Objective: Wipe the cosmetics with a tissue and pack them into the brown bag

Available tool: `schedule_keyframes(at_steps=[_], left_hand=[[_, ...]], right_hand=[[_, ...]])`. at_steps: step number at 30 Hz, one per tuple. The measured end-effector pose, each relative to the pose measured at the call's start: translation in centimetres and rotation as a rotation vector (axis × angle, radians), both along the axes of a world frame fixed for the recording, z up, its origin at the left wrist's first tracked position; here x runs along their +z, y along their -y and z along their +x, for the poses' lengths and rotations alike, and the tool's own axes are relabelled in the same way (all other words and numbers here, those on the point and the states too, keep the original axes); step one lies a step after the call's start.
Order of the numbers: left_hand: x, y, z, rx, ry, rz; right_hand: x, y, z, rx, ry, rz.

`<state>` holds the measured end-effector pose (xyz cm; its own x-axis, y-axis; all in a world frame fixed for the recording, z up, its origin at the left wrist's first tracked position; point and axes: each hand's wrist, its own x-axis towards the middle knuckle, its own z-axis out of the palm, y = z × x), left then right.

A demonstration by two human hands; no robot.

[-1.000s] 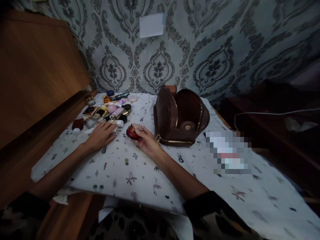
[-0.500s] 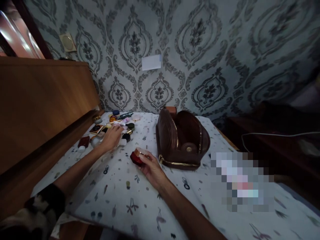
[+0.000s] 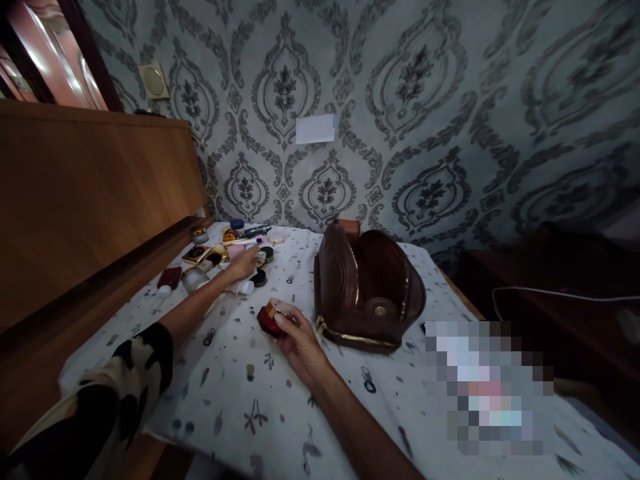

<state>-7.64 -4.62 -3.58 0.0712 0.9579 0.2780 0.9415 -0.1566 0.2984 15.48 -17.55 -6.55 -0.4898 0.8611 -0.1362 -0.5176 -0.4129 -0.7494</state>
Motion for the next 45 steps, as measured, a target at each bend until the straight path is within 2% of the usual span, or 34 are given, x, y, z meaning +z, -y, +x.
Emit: schedule_keyframes(at_steps=[4, 6, 7, 8, 10, 12, 13, 15, 16, 18, 21, 25, 29, 34, 41, 45], left_hand=[[1.3, 2.2, -0.8, 0.104, 0.168, 0.103], [1.7, 3.2, -0.9, 0.095, 0.272, 0.171], [1.7, 3.7, -0.7, 0.032, 0.473, 0.272], [1.7, 4.4, -0.3, -0.001, 0.523, 0.283], [1.3, 6.1, 1.1, -0.060, 0.620, 0.254], [0.7, 8.5, 3.0, -0.187, 0.813, 0.131], [0.4, 9.7, 4.0, -0.249, 0.840, 0.055], [-0.2, 12.0, 5.7, -0.454, 0.761, -0.069], [-0.5, 12.9, 6.4, -0.527, 0.704, -0.044], [-1.0, 13.9, 7.2, -0.575, 0.629, 0.021], [-1.5, 14.2, 7.4, -0.534, 0.639, 0.049], [-1.4, 14.0, 7.0, -0.484, 0.829, -0.089], [-0.9, 14.3, 6.8, -0.345, 1.014, -0.269], [-0.8, 14.5, 6.6, -0.217, 1.101, -0.269], [-1.4, 14.3, 6.8, -0.083, 1.023, -0.189], [-1.6, 14.1, 6.5, -0.211, 0.915, -0.165]], right_hand=[[-0.2, -0.1, -0.1, -0.021, -0.014, -0.052], [-0.3, -0.2, -0.2, -0.038, -0.020, -0.047], [-0.3, -0.2, -0.2, -0.043, -0.020, -0.036], [-0.3, -0.3, -0.2, -0.041, -0.017, -0.031], [-0.4, -0.3, -0.2, -0.038, -0.004, -0.015], [-0.5, -0.1, -0.4, -0.048, 0.032, 0.025], [-0.6, 0.0, -0.4, -0.063, 0.061, 0.069], [-0.8, 0.1, -0.6, -0.108, 0.140, 0.211], [-0.9, 0.1, -0.6, -0.133, 0.186, 0.294], [-1.2, 0.0, -0.7, -0.170, 0.281, 0.432], [-1.6, -0.3, -0.6, -0.199, 0.413, 0.545], [-2.2, -0.3, -0.6, -0.227, 0.545, 0.662], [-2.7, 0.0, -0.8, -0.211, 0.575, 0.745], [-2.8, 0.2, -0.9, -0.222, 0.577, 0.779], [-2.7, 0.2, -0.8, -0.249, 0.576, 0.774], [-2.1, 0.0, -0.8, -0.296, 0.548, 0.736]])
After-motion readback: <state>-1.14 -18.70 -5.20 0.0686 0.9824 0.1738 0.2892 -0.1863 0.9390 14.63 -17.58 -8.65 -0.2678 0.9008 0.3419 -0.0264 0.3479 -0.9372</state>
